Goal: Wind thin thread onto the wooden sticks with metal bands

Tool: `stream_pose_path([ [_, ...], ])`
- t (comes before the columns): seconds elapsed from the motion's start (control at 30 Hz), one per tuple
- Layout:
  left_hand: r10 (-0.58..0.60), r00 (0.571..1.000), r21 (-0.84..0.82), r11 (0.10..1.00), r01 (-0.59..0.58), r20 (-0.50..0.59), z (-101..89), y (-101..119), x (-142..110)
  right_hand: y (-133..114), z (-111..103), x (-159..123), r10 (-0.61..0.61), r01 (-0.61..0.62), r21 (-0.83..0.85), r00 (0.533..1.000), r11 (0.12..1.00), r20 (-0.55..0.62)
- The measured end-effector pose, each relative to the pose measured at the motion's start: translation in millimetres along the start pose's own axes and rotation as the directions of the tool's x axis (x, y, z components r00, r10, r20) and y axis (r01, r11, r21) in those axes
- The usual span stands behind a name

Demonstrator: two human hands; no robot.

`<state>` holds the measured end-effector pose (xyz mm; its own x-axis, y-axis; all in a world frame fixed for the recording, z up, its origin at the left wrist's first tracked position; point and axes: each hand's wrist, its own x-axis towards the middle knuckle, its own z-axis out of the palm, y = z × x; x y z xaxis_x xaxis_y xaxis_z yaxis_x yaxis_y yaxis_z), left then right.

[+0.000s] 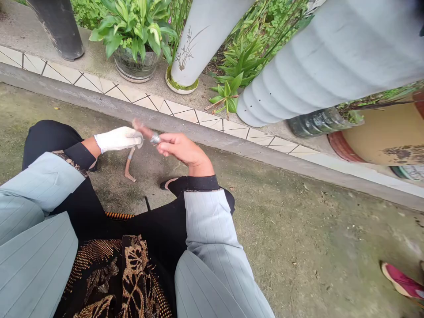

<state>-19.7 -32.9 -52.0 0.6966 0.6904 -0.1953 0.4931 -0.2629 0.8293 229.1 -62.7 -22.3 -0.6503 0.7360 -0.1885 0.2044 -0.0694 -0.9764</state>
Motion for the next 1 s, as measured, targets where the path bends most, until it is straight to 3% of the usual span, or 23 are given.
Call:
stream_pose_path([
  [0.03,0.003,0.998,-0.052,0.999,0.0,0.056,2.9,-2,0,1,-7,-2,-0.049,0.062,0.055,0.975,0.997,-0.217],
  [0.1,0.026,0.977,-0.152,0.988,0.007,0.21,8.7,-1,-1,6,-21,-3,-0.043,0.083,0.061,0.874,0.995,-0.483],
  [0.13,0.043,0.956,-0.189,0.982,0.013,0.289,10.9,1,-2,10,-26,-2,-0.011,0.034,0.033,0.833,0.999,-0.553],
  [0.2,0.079,0.913,-0.24,0.97,0.021,0.399,12.3,9,-4,19,-31,1,0.082,-0.185,-0.103,0.779,0.977,-0.622],
  [0.27,0.103,0.893,-0.281,0.959,0.027,0.438,9.0,18,-6,25,-28,6,0.165,-0.428,-0.316,0.775,0.847,-0.61],
  [0.33,0.101,0.908,-0.305,0.952,0.031,0.408,1.6,25,-8,27,-19,11,0.251,-0.524,-0.523,0.826,0.672,-0.504],
  [0.43,0.05,0.967,-0.308,0.951,0.03,0.249,-10.9,29,-12,23,1,17,0.4,-0.431,-0.701,0.889,0.568,-0.223],
  [0.5,0.007,0.996,-0.29,0.957,0.02,0.091,-16.7,26,-13,18,13,19,0.471,-0.339,-0.716,0.882,0.61,-0.016],
  [0.57,-0.038,0.998,-0.235,0.972,0.026,-0.049,-19.5,21,-13,12,20,18,0.485,-0.249,-0.644,0.847,0.724,0.217],
  [0.67,-0.064,0.983,-0.116,0.992,0.044,-0.173,-19.8,12,-9,1,22,12,0.345,-0.125,-0.425,0.799,0.897,0.493],
  [0.73,-0.056,0.976,-0.076,0.996,0.04,-0.213,-18.3,7,-5,-6,16,4,0.19,-0.052,-0.267,0.831,0.962,0.523],
  [0.8,-0.061,0.971,-0.111,0.993,0.036,-0.229,-15.1,3,-2,-11,5,-5,0.032,0.007,-0.112,0.939,0.994,0.343],
  [0.83,-0.069,0.975,-0.148,0.988,0.039,-0.209,-12.7,2,-1,-11,-1,-9,-0.037,0.043,-0.026,0.982,0.999,0.184],
  [0.87,-0.072,0.984,-0.185,0.982,0.042,-0.16,-9.6,1,0,-10,-7,-11,-0.097,0.097,0.037,0.995,0.995,-0.01],
  [0.93,-0.039,0.999,-0.242,0.969,0.041,0.013,-2.3,1,1,-4,-18,-11,-0.112,0.141,0.066,0.936,0.988,-0.334],
  [1.0,0.024,0.977,-0.269,0.963,0.035,0.212,4.5,5,1,6,-27,-6,-0.047,0.056,0.0,0.847,0.998,-0.529],
])
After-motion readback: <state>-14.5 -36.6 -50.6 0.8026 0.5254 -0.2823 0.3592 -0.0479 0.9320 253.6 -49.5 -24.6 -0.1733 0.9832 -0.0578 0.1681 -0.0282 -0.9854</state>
